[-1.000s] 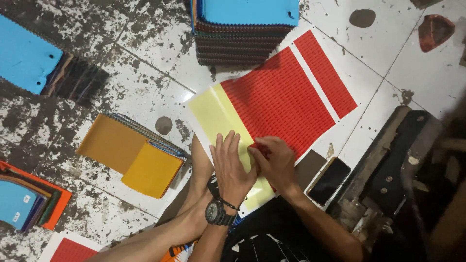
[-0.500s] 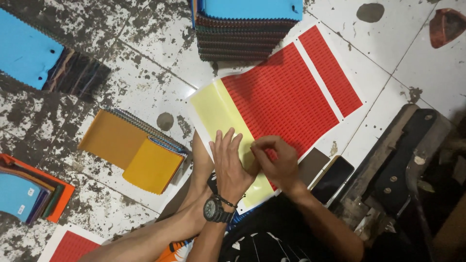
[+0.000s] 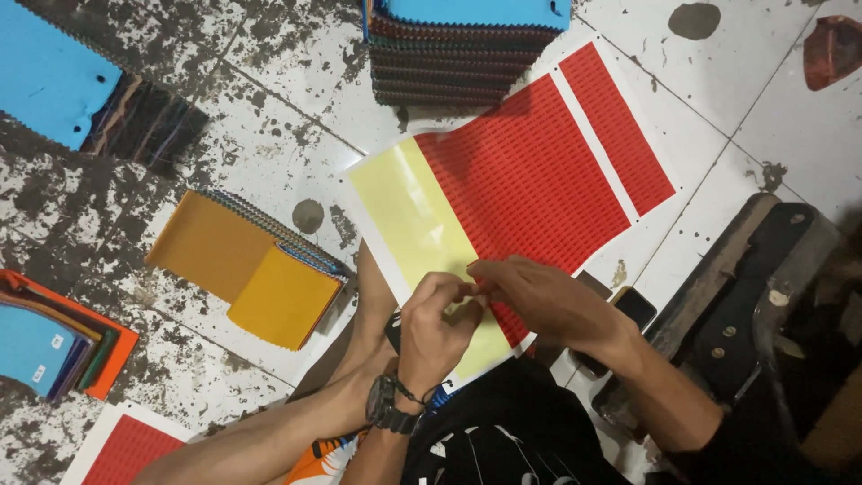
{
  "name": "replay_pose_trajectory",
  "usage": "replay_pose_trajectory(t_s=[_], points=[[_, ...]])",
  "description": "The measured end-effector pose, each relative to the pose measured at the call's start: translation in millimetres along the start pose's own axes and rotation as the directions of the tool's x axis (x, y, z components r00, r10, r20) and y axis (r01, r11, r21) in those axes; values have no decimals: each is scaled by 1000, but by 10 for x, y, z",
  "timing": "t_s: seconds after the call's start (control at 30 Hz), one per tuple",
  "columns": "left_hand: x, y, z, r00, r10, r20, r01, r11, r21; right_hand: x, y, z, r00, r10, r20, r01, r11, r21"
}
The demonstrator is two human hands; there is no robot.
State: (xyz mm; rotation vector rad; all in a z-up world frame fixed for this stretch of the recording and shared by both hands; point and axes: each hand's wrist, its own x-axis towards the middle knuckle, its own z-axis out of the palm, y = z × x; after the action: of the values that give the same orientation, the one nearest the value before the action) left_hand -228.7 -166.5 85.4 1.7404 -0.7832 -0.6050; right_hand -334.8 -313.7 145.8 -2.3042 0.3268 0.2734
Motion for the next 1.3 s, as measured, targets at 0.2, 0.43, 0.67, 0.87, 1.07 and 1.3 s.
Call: replay_pose_trajectory(t_s=[0.2, 0.43, 0.67, 0.87, 1.07, 1.3], points=[[24, -23, -1, 971, 113, -210, -92, 990, 107, 85, 412, 406, 863, 157, -480, -96, 984, 149], [51, 14, 97, 971, 183, -156, -130, 945, 301, 199, 473, 987, 687, 177, -705, -191, 980, 60], [17, -54, 159, 966, 156, -204, -74, 929, 364, 242, 381, 1015, 566, -5, -824, -161, 980, -117], [-18, -128, 155, 963, 185, -195, -107, 929, 354, 160, 340, 806, 684, 145, -714, -35, 985, 167], [50, -14, 20, 970, 151, -188, -114, 974, 195, 101, 247, 336, 855, 58, -516, 32, 986, 164], [76, 238, -94, 994, 111, -13, -109, 990, 90, 349, -683, -675, 841, 458, 287, -441, 889, -124]])
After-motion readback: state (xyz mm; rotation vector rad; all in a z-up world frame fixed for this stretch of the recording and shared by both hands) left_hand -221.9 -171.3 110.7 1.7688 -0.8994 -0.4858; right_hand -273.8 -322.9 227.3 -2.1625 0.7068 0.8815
